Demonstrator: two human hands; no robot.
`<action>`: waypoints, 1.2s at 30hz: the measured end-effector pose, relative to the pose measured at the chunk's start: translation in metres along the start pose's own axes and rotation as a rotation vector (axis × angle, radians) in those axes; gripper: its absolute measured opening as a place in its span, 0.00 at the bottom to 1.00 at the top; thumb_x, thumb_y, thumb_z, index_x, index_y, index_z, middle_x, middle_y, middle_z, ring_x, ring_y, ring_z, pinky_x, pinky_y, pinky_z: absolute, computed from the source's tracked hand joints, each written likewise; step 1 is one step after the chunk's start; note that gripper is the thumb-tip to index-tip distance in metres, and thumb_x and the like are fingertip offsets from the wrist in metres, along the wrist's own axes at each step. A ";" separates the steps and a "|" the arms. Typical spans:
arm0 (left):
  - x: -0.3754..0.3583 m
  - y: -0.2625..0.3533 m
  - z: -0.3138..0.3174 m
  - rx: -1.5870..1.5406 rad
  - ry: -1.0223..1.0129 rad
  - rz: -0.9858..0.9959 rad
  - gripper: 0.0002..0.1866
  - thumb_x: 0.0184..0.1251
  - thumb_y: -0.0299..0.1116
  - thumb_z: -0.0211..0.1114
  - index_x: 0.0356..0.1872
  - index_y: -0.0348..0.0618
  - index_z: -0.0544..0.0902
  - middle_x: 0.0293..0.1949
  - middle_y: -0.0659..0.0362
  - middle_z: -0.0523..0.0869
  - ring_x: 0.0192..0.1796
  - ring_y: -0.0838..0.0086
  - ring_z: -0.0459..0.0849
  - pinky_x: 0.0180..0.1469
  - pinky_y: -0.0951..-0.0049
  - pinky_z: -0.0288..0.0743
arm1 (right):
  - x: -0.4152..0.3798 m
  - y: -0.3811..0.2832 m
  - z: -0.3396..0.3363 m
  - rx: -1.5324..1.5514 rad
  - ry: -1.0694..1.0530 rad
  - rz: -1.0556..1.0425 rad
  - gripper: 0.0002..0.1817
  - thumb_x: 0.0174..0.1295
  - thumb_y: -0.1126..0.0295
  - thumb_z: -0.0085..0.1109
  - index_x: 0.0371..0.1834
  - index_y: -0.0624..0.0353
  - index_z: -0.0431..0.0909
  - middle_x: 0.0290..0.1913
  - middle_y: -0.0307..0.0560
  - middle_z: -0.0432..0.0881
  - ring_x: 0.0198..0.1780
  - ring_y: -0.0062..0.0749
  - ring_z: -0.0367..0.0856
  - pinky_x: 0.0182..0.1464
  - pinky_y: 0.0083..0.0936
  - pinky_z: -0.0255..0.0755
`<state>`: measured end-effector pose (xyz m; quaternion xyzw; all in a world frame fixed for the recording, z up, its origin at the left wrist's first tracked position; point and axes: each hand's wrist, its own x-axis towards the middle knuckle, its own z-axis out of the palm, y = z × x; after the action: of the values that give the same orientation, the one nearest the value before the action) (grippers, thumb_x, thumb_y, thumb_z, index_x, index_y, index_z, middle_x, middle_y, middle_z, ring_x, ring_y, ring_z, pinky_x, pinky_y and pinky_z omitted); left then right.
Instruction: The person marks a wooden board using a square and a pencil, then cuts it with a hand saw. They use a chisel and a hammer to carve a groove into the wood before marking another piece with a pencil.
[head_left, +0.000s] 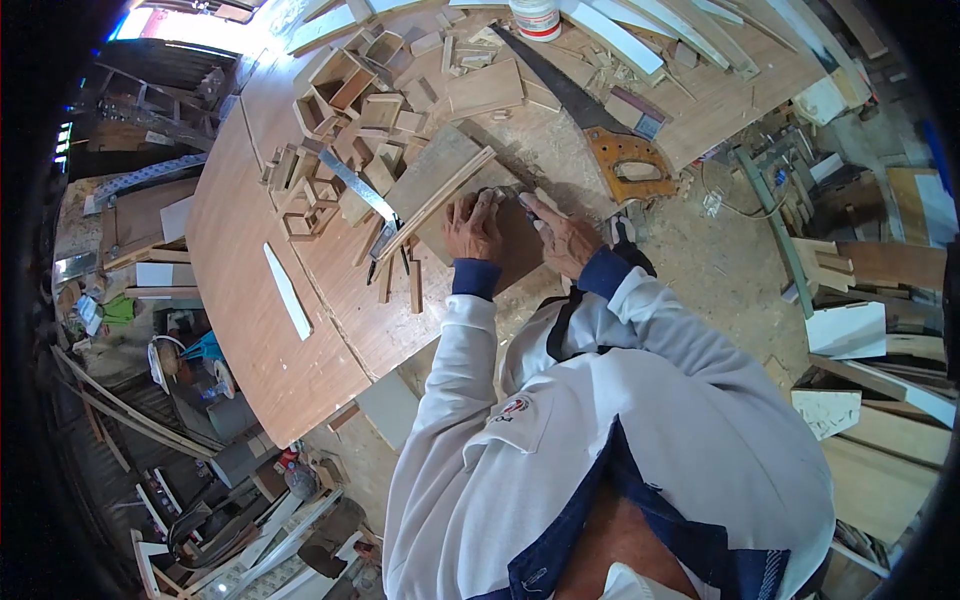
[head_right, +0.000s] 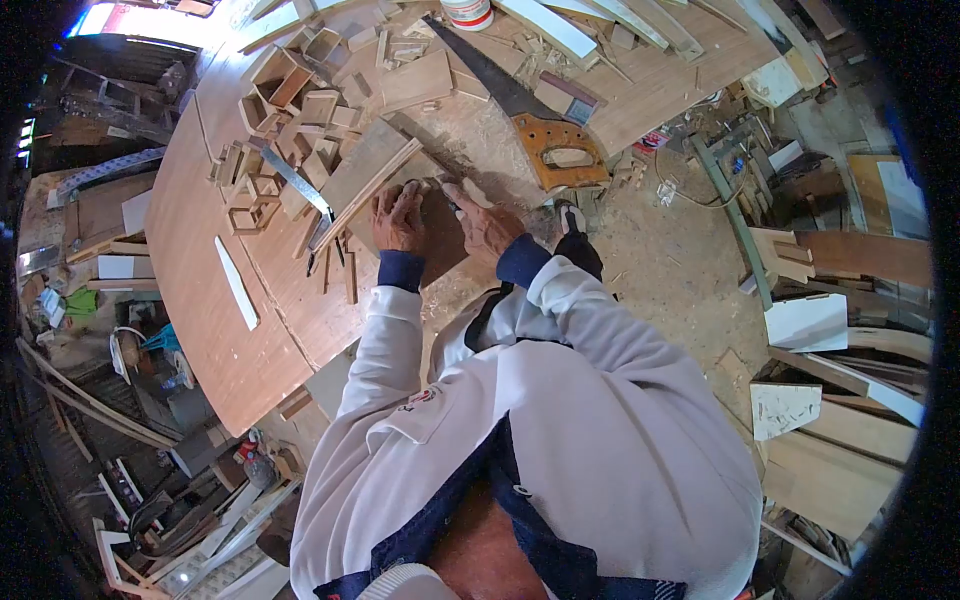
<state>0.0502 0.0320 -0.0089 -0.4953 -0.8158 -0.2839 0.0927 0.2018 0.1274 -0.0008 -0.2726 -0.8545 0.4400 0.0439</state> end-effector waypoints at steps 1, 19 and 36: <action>-0.001 -0.002 0.002 0.001 0.001 -0.001 0.10 0.59 0.30 0.61 0.41 0.47 0.83 0.37 0.55 0.82 0.44 0.59 0.78 0.50 0.62 0.69 | 0.003 0.006 0.008 0.000 0.027 -0.027 0.28 0.66 0.65 0.45 0.71 0.39 0.55 0.36 0.60 0.81 0.34 0.59 0.79 0.38 0.46 0.73; -0.001 -0.008 0.006 -0.135 0.042 -0.019 0.06 0.54 0.30 0.64 0.34 0.46 0.82 0.34 0.55 0.80 0.40 0.57 0.77 0.47 0.60 0.70 | 0.016 0.000 0.008 -0.106 -0.094 -0.063 0.35 0.61 0.71 0.49 0.73 0.44 0.49 0.56 0.58 0.75 0.40 0.58 0.80 0.42 0.43 0.76; -0.001 0.054 -0.008 -0.498 0.223 -0.105 0.20 0.52 0.18 0.68 0.48 0.40 0.74 0.39 0.52 0.77 0.39 0.65 0.81 0.33 0.75 0.81 | 0.013 -0.028 -0.037 0.693 0.167 0.178 0.15 0.57 0.65 0.64 0.44 0.61 0.79 0.30 0.41 0.81 0.30 0.22 0.75 0.34 0.24 0.72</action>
<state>0.0966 0.0459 0.0169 -0.4255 -0.7302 -0.5329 0.0425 0.1902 0.1484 0.0414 -0.3498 -0.6212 0.6815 0.1650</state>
